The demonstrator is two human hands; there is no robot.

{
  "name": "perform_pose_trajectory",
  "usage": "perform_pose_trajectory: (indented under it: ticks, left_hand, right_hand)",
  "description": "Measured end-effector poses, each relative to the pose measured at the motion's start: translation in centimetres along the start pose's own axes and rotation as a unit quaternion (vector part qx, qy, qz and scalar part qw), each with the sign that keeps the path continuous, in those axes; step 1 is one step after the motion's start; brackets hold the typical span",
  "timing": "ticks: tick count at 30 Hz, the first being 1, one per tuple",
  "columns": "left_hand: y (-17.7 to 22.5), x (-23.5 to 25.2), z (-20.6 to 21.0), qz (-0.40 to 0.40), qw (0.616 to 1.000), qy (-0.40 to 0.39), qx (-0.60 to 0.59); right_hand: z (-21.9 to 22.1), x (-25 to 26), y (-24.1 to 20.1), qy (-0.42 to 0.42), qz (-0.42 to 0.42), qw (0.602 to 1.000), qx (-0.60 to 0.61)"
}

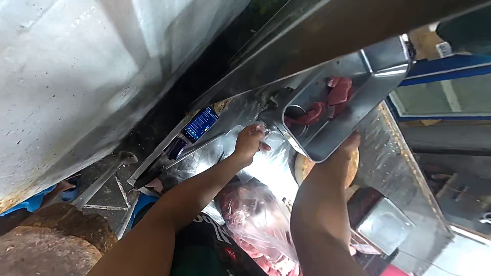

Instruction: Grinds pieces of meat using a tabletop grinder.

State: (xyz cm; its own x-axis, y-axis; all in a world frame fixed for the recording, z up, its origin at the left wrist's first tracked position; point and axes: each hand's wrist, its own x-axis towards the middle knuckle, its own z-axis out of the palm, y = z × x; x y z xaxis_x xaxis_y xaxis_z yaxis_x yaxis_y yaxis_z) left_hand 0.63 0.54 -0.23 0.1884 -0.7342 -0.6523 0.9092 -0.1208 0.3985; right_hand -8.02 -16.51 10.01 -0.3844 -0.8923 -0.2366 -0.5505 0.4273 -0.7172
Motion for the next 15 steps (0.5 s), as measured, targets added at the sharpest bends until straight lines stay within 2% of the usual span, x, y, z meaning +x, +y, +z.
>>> perform_pose_trajectory:
  ticks: [1, 2, 3, 4, 6, 9, 10, 12, 15]
  left_hand:
    - [0.2, -0.2, -0.1, -0.011, 1.0, -0.002, 0.0]
    - [0.5, -0.6, -0.2, -0.018, 1.0, -0.006, 0.002]
    - [0.8, -1.0, -0.2, -0.017, 1.0, -0.007, 0.004]
    - [1.2, -1.5, -0.1, -0.012, 1.0, -0.007, 0.008]
    - [1.4, -2.4, 0.3, 0.0, 1.0, -0.007, 0.005]
    - [1.0, -3.6, 0.7, 0.004, 1.0, -0.016, 0.011]
    - [0.7, -3.8, 0.7, 0.009, 1.0, -0.023, 0.018]
    - [0.2, -4.4, 0.8, 0.017, 0.999, -0.031, 0.024]
    - [-0.3, -4.8, 0.7, 0.018, 0.999, -0.029, -0.006]
  right_hand:
    - [-2.7, 2.9, 3.7, -0.072, -0.07, 0.991, 0.094]
    - [-3.7, 4.4, 5.3, -0.054, -0.072, 0.975, 0.206]
    - [-4.2, 5.2, 5.3, 0.004, -0.045, 0.96, 0.276]
    - [-4.9, 5.0, 4.7, 0.043, -0.046, 0.955, 0.288]
    - [-5.6, 2.3, 3.2, 0.059, -0.127, 0.959, 0.247]
    - [-4.9, -2.8, 2.2, -0.035, -0.279, 0.953, 0.115]
    - [-4.4, -3.8, 2.3, -0.062, -0.304, 0.949, 0.051]
    - [-3.1, -5.1, 3.1, -0.066, -0.318, 0.943, -0.073]
    - [-1.7, -6.6, 5.0, 0.012, -0.327, 0.923, -0.203]
